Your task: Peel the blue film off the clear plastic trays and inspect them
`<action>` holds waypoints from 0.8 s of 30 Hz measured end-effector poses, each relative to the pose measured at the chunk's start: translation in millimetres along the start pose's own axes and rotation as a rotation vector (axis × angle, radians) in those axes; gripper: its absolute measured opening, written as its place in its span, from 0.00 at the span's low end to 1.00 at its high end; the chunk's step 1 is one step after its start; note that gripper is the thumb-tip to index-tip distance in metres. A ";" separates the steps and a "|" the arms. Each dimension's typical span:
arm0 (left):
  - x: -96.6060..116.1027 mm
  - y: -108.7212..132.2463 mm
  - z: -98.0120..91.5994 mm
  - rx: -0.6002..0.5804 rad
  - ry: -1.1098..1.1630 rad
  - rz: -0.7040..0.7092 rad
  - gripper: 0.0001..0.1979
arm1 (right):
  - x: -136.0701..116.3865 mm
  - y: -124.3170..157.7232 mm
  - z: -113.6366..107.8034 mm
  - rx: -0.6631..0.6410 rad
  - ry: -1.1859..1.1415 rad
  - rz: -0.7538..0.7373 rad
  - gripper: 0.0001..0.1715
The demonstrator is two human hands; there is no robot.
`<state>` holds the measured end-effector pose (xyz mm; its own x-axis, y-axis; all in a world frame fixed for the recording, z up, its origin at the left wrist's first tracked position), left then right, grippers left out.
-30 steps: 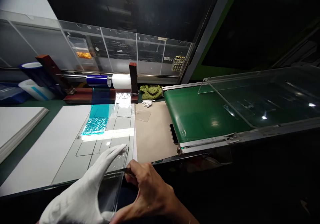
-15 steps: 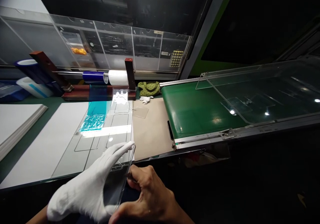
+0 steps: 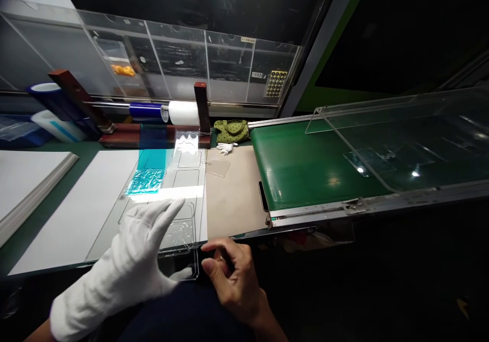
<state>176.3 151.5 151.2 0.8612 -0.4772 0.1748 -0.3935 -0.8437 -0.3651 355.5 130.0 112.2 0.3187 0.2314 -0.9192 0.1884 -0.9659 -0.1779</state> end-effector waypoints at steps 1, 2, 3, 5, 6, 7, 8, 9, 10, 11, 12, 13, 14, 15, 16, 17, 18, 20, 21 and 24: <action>-0.7 0.2 -1.3 0.003 -0.026 0.001 0.51 | -2.1 -2.7 1.7 -0.008 0.006 0.002 0.10; -1.5 0.6 -2.4 0.003 -0.046 -0.001 0.51 | -3.7 -4.7 3.7 -0.012 0.009 0.001 0.10; -2.4 1.1 -3.3 0.001 -0.058 -0.007 0.50 | -4.7 -6.0 6.0 -0.013 0.013 -0.001 0.10; -3.6 2.1 -4.1 -0.006 -0.066 -0.012 0.51 | -5.2 -7.0 10.5 -0.009 0.028 -0.003 0.10; -3.8 2.5 -4.2 -0.007 -0.066 -0.012 0.51 | -5.2 -7.1 12.7 -0.009 0.038 -0.005 0.10; -3.5 2.9 -4.3 -0.006 -0.066 -0.008 0.50 | -5.3 -7.0 14.6 -0.010 0.047 -0.008 0.10; -3.0 3.2 -4.2 -0.005 -0.065 -0.001 0.50 | -5.6 -7.0 16.2 -0.012 0.056 -0.011 0.10; -2.5 3.4 -4.1 -0.003 -0.065 0.008 0.50 | -6.1 -7.0 17.5 -0.014 0.065 -0.015 0.11; -2.1 3.7 -4.0 0.002 -0.064 0.016 0.49 | -6.5 -7.2 18.2 -0.014 0.073 -0.019 0.11; -2.5 3.9 -4.1 0.010 -0.065 0.020 0.49 | -6.4 -7.6 18.2 -0.008 0.082 -0.021 0.12; -3.8 4.4 -4.1 0.013 -0.069 0.019 0.49 | -5.1 -8.1 17.5 0.005 0.094 -0.019 0.13; -6.3 5.2 -4.2 0.017 -0.074 0.017 0.49 | -2.0 -8.3 16.1 0.026 0.113 -0.010 0.13; -10.5 6.3 -4.6 0.020 -0.081 0.006 0.49 | 3.8 -8.1 14.6 0.043 0.141 0.008 0.14; -16.5 8.0 -5.6 0.029 -0.092 -0.018 0.50 | 12.6 -7.0 13.4 0.046 0.183 0.036 0.16; -24.4 10.2 -7.1 0.035 -0.102 -0.057 0.50 | 24.7 -4.6 13.1 0.022 0.243 0.075 0.17; -33.9 13.1 -9.4 0.045 -0.107 -0.114 0.51 | 40.0 -0.7 13.6 -0.028 0.326 0.124 0.18; -44.6 16.6 -12.4 0.057 -0.103 -0.182 0.52 | 57.9 5.1 14.6 -0.097 0.425 0.178 0.18; -66.2 25.8 -20.1 0.091 -0.062 -0.328 0.55 | 96.7 20.5 16.5 -0.259 0.646 0.286 0.13; -76.1 31.2 -24.5 0.119 -0.021 -0.396 0.56 | 114.7 28.2 16.8 -0.327 0.739 0.326 0.13; -100.5 50.9 -33.8 0.181 0.221 -0.636 0.54 | 151.3 35.1 16.8 -0.412 0.927 0.383 0.27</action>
<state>58.8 148.2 146.0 0.8135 0.0409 0.5802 0.2417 -0.9310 -0.2734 394.7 129.1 -39.1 0.9680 0.0882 -0.2348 0.1699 -0.9193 0.3551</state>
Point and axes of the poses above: each hand's wrist, its own y-axis away from the middle knuckle, its own z-axis out of the palm, x = y × z, the point moved 4 cm from there along -y, towards the middle knuckle
